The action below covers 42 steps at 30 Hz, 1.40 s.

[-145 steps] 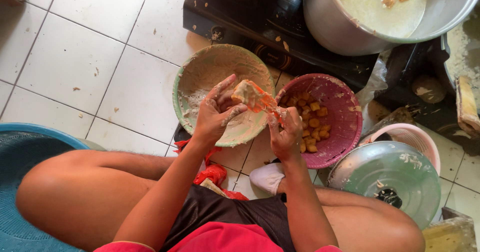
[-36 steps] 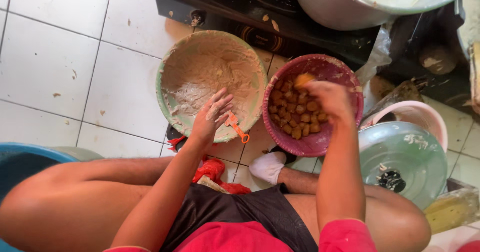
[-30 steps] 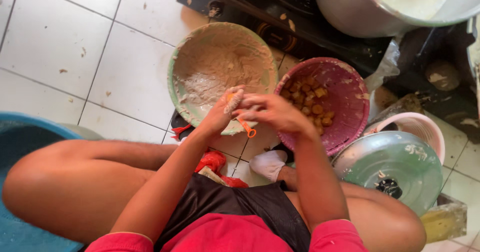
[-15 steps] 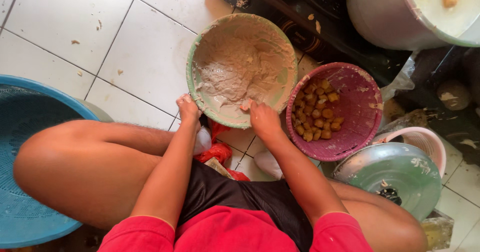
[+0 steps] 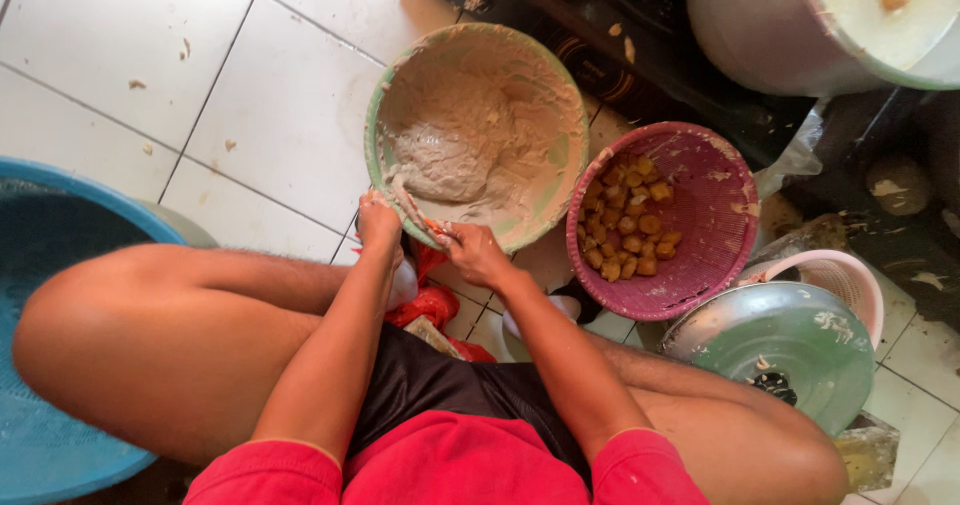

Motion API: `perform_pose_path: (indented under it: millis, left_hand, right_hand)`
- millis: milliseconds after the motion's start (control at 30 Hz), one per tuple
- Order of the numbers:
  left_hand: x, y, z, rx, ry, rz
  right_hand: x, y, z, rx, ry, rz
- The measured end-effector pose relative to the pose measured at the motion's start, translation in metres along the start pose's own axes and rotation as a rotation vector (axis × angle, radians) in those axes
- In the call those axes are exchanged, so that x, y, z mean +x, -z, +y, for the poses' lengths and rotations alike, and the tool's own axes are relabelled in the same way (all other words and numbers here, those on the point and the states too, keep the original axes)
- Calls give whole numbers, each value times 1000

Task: The person sits on the floor and coats pieces of fried tofu with batter by hand, using a spatula to scoop batter from a bowl. They drop the coated pieces into a pot of hot oil on a portable stove, then use a skimmer and tongs to remove the fried pieces and transfer them into a blue plastic basket.

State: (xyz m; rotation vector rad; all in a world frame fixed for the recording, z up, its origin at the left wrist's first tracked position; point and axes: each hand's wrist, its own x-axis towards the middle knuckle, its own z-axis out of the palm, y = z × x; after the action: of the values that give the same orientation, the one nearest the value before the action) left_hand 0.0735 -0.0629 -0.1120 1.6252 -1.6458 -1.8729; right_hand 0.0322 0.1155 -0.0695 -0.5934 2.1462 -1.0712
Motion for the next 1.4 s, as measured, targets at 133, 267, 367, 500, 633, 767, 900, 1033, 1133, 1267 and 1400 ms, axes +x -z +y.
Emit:
perform_pose_path:
  millis: [133,267,367,500,633,767,900,1033,1133,1267,1400]
  left_hand:
    - [3,3,2,23,13,31]
    - [-6,4,12,212,-168,374]
    - [-22,-9,37,48,-352,157]
    - [-69,-42,73,-540,-19,-583]
    - [-120,-43,102,-601,211,-885]
    - [-146,-43,123,-535,290,-949]
    - [-154,-41,129,-444,312,-980]
    - [-156,-44,120,-317,224,-943]
    - [-160,-50,109,-308,11,-780]
    - [-164,-47,104,-213,-29,-700]
    - [-164,-42,109,76,-313,-641]
  right_hand:
    - [-7,-13,-9,994,-439,-19]
    - [-21,13,-25,1349,-287,-73]
    - [-31,61,-33,1213,-250,-33]
    - [-48,112,-46,1088,-192,77]
    - [-59,128,-61,984,-104,276]
    - [-64,129,-71,1008,-77,333]
    - [-68,128,-72,1062,-26,304]
    - [-68,127,-68,1040,9,262]
    - [-65,125,-66,1002,-63,305]
    - [-62,118,-65,908,-56,340]
    - [-62,109,-59,811,80,369]
